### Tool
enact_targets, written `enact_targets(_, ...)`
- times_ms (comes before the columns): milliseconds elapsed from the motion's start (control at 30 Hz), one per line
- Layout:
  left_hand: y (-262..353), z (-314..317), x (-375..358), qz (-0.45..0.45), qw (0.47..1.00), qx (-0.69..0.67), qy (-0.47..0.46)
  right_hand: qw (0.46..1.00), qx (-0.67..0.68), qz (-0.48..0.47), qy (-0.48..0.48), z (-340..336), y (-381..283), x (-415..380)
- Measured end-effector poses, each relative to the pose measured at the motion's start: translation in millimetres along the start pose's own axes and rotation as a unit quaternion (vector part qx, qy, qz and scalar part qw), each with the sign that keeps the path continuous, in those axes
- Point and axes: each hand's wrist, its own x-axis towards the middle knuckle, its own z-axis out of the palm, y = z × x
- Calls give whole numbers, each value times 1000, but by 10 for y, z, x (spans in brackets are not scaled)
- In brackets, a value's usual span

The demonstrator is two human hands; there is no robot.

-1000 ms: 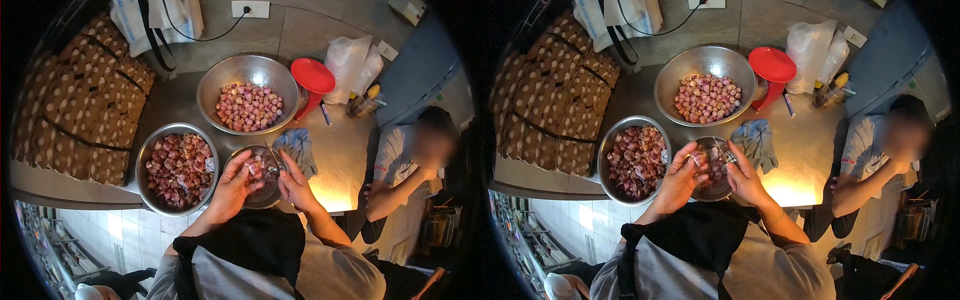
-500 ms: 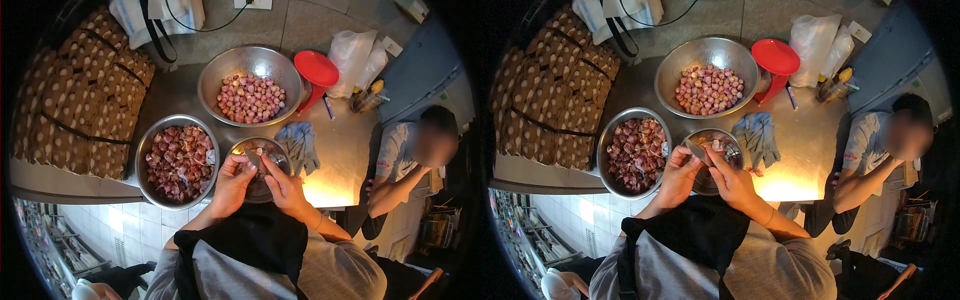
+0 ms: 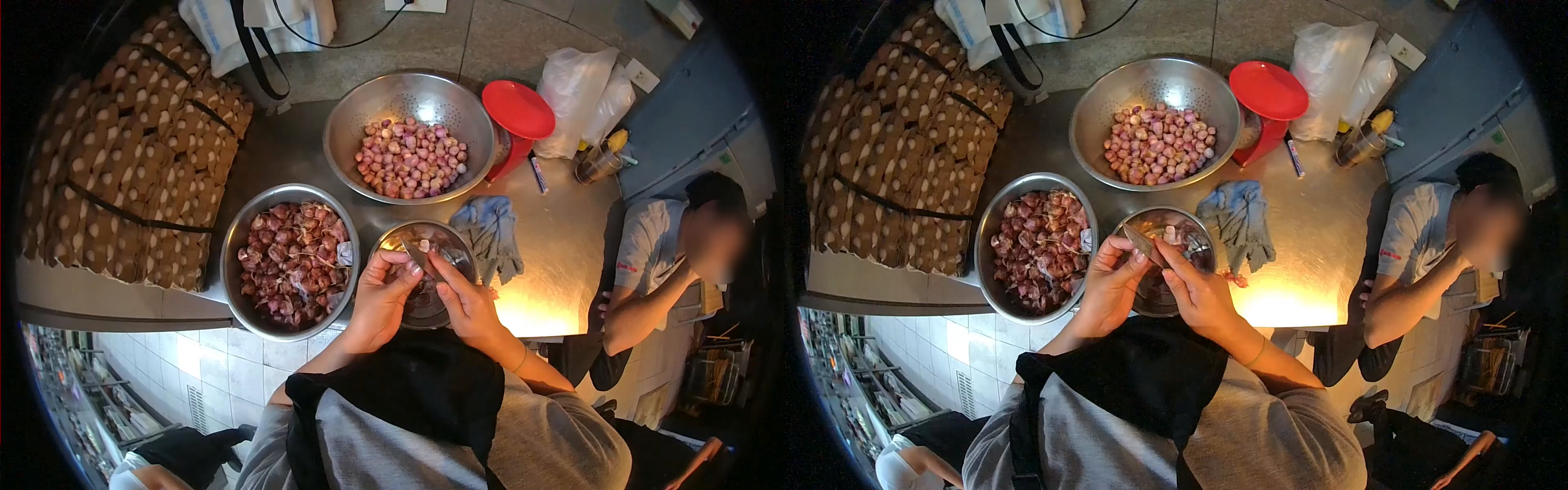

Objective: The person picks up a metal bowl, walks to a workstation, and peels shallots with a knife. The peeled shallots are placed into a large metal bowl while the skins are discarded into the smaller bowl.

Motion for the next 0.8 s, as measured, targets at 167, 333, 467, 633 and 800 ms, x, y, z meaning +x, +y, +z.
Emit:
enact_targets(167,73,102,-36,-9,1000,-3,-14,916,378,134,-21,18,225,-22)
enact_targets(333,64,71,-36,-57,996,-55,-36,893,413,181,16,36,174,22)
enact_targets(467,127,111,-35,-101,992,-81,-16,895,411,171,18,48,193,15)
enact_targets(633,106,77,-17,-98,994,-38,26,904,402,141,-47,11,102,-23)
enact_targets(800,187,91,-22,-114,993,-7,-21,910,377,166,45,-14,190,13)
